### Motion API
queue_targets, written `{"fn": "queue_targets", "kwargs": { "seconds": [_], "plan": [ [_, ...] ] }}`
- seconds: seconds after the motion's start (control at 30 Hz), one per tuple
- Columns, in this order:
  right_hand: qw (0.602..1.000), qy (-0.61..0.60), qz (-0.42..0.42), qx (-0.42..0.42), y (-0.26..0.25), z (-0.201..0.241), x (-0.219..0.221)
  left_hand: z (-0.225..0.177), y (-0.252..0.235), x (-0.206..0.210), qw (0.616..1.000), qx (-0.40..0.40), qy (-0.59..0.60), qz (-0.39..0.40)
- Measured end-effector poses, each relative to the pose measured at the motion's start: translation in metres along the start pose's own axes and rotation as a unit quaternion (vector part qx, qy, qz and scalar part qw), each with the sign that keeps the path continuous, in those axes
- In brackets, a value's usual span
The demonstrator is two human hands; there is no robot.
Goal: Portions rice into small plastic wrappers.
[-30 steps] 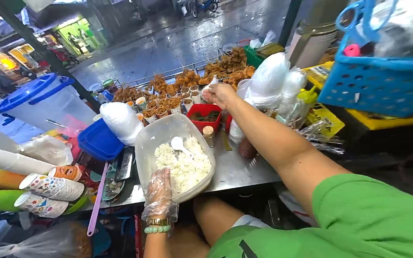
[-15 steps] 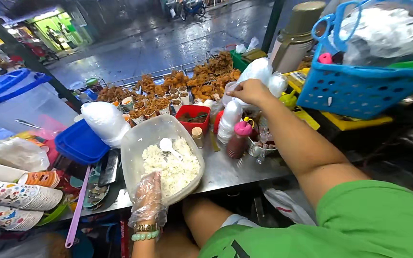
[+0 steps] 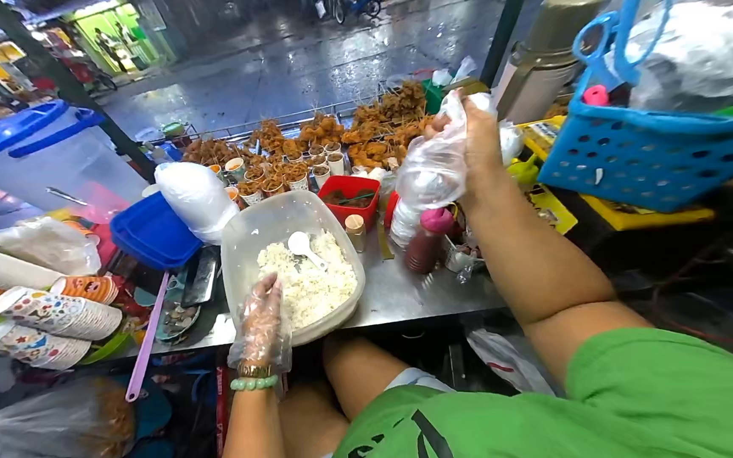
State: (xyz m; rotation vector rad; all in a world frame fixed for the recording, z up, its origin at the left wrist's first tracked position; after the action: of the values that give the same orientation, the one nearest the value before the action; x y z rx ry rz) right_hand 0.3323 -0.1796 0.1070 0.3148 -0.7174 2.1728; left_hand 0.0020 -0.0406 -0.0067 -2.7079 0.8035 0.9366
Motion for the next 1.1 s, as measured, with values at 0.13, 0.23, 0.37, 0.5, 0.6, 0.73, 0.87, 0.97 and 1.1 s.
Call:
{"fn": "queue_targets", "kwargs": {
  "seconds": [0.13,0.23,0.37,0.5,0.6,0.73,0.87,0.97,1.1],
  "plan": [
    [0.974,-0.139,0.110,0.139,0.044,-0.035,0.047,-0.032,0.007,0.024,0.960,0.059,0.271,0.049],
    [0.969,-0.091,0.120,0.198,0.086,-0.063,0.089,-0.059,0.027,0.040,0.912,0.075,0.397,0.074],
    [0.970,0.032,0.094,0.224,0.093,-0.090,0.107,-0.048,0.031,0.021,0.923,0.034,0.344,-0.168],
    [0.970,0.087,0.204,0.102,0.100,-0.093,0.111,-0.023,0.026,-0.009,0.940,0.069,0.162,-0.293],
    [0.907,0.131,0.390,0.093,0.131,-0.097,0.131,-0.039,0.039,-0.001,0.956,0.067,0.108,-0.265],
    [0.900,0.160,0.385,0.130,0.122,-0.122,0.141,-0.032,0.041,-0.001,0.898,0.088,0.379,-0.208],
    [0.896,0.123,0.331,0.268,0.125,-0.131,0.146,-0.015,0.039,-0.004,0.903,0.093,0.400,-0.128],
    [0.845,-0.010,0.362,0.394,0.120,-0.126,0.155,-0.001,0.028,-0.019,0.957,0.079,0.040,-0.275],
    [0.812,0.084,0.462,0.347,0.093,-0.135,0.165,0.016,0.018,-0.037,0.955,0.078,-0.053,-0.282]
  ]
}}
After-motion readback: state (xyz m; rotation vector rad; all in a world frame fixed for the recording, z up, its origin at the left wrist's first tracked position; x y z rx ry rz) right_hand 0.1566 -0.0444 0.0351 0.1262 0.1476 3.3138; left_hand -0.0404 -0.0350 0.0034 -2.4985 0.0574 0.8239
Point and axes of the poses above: each hand's wrist, its own y-axis away from the middle knuckle, its own x-axis out of the palm, z = x × y, the point moved 1 cm from there along -y, towards the middle knuckle, and after that the axes turned 6 degrees about z, right-handed, at the moved point
